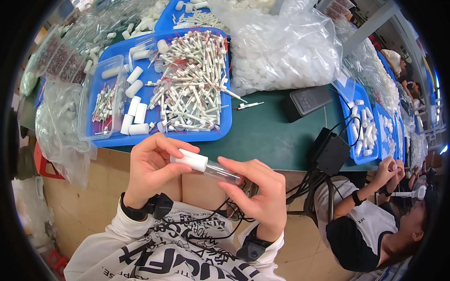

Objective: Assembling small plastic components and wires into a cylindrical housing.

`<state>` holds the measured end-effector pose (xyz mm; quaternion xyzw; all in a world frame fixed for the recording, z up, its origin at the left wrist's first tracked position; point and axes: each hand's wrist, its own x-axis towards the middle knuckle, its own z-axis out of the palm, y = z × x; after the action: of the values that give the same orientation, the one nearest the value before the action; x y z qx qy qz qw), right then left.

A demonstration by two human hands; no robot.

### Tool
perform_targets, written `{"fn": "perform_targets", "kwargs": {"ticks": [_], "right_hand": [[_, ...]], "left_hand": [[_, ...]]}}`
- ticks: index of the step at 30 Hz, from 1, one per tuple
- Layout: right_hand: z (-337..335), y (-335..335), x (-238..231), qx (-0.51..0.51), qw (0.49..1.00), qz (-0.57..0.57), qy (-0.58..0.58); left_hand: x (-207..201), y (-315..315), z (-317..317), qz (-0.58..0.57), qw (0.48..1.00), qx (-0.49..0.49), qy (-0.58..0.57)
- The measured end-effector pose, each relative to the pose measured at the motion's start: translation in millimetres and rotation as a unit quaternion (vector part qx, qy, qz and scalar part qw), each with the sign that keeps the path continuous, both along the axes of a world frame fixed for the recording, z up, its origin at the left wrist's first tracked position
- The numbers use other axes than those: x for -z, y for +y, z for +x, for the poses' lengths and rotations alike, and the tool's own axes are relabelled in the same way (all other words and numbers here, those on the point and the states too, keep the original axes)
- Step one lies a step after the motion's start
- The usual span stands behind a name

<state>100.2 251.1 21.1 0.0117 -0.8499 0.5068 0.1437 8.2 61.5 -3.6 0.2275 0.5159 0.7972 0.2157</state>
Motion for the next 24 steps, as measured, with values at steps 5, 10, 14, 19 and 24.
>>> {"fn": "perform_targets", "kwargs": {"ticks": [5,10,14,19,24], "right_hand": [[-2.9,-4.7,5.7,0.033,0.998,-0.005,0.050],[-1.8,-9.8,17.2,0.033,0.996,-0.013,0.078],[-1.7,-13.8,17.4,0.000,0.996,-0.001,0.088],[0.8,-12.1,18.7,0.022,0.999,-0.005,0.043],[4.0,-7.9,15.7,0.039,0.997,-0.055,0.039]], "left_hand": [[2.0,0.1,0.7,0.008,1.000,-0.002,0.018],[-2.8,-9.0,-3.7,-0.085,0.995,0.028,0.047],[-9.3,-9.9,-6.5,-0.102,0.992,0.075,-0.006],[-15.6,-4.2,-8.4,-0.082,0.991,0.056,-0.095],[-7.4,-15.7,-16.4,-0.086,0.996,0.012,-0.037]]}}
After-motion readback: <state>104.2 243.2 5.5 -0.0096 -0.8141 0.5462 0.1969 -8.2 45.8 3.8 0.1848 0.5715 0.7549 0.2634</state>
